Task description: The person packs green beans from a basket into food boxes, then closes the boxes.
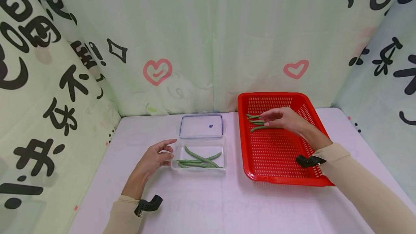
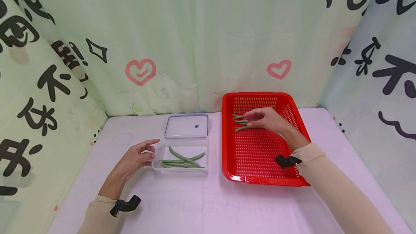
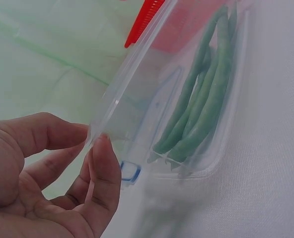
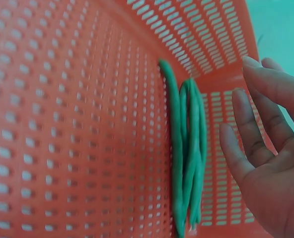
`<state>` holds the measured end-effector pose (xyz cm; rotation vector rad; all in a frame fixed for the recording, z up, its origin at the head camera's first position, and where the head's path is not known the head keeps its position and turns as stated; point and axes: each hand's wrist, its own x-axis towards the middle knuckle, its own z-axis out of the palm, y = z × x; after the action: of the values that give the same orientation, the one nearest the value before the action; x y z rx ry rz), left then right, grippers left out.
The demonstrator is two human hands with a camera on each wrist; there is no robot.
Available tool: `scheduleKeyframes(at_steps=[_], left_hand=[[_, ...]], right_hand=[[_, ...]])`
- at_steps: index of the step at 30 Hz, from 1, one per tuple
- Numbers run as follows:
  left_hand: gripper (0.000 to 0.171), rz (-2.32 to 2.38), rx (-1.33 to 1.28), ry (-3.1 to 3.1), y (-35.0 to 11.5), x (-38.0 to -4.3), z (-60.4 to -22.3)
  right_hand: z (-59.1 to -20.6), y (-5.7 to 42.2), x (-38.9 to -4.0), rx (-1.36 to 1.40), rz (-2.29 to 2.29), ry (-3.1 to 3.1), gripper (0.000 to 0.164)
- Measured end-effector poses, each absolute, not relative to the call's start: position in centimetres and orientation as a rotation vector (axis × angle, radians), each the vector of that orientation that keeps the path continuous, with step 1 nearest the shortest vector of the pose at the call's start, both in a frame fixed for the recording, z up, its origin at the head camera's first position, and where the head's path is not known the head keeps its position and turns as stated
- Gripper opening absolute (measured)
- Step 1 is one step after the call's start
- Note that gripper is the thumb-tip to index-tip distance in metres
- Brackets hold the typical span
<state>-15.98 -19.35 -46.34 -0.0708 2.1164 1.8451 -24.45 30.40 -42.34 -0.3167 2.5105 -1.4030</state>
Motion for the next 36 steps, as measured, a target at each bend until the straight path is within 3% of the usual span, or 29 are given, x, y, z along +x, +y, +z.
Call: scheduleKeyframes(at_steps=[36], left_hand=[[0.058,1.843,-0.075,2.111,-19.4,-16.0,-46.4]], right_hand=[[-43.9,32.8,-26.4,-0.148,-1.208,2.394,0.031]])
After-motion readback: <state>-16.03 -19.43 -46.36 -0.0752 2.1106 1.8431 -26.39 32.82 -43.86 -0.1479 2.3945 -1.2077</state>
